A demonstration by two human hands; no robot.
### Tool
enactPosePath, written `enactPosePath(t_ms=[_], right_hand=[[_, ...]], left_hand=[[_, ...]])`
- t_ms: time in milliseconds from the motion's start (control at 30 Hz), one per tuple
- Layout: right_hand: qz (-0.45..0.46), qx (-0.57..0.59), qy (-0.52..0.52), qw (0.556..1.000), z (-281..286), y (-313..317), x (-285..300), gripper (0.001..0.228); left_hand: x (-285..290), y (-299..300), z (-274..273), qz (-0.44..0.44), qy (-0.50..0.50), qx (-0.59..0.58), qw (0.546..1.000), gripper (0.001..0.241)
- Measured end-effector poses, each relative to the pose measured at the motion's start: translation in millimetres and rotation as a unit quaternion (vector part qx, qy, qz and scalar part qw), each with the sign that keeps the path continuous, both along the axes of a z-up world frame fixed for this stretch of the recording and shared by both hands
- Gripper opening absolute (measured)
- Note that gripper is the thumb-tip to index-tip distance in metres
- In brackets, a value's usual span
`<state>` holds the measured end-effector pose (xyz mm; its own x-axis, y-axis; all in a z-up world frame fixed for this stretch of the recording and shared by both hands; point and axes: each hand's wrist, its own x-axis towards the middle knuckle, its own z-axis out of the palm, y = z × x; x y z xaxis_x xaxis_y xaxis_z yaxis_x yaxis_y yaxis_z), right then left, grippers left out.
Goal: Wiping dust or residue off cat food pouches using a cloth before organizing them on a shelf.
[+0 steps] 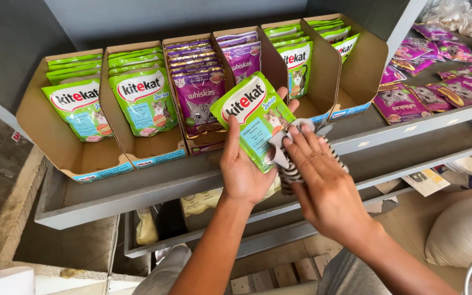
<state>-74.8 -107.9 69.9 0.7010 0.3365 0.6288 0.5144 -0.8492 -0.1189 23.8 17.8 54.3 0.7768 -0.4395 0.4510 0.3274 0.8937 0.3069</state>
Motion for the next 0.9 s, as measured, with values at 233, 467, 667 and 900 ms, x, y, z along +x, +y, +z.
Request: enactPosePath(t_ms=[233, 467, 667, 900], right_hand=[[0.021, 0.002, 0.011, 1.0, 4.7, 2.2, -3.2, 0.069], [0.047, -0.035, 0.028, 0.998, -8.6, 2.8, -4.4, 0.078], [0.013, -0.014, -0.014, 1.0, -6.7, 5.2, -4.1, 0.075], [-0.003, -0.012, 0.001, 1.0, -6.8, 3.9, -5.4, 0.071]], left_hand=[[4.5, -0.9, -4.0, 0.023, -0.01, 0.004, 1.0, 0.071], [-1.2, 3.8, 3.2, -0.005, -0.001, 0.017, 1.0, 0.072], [0.2, 2.2, 3.0, 0.026, -0.019, 0.032, 0.999, 0.073], [-3.1, 1.5, 3.1, 0.006, 0.01, 0.026, 1.0, 0.075]])
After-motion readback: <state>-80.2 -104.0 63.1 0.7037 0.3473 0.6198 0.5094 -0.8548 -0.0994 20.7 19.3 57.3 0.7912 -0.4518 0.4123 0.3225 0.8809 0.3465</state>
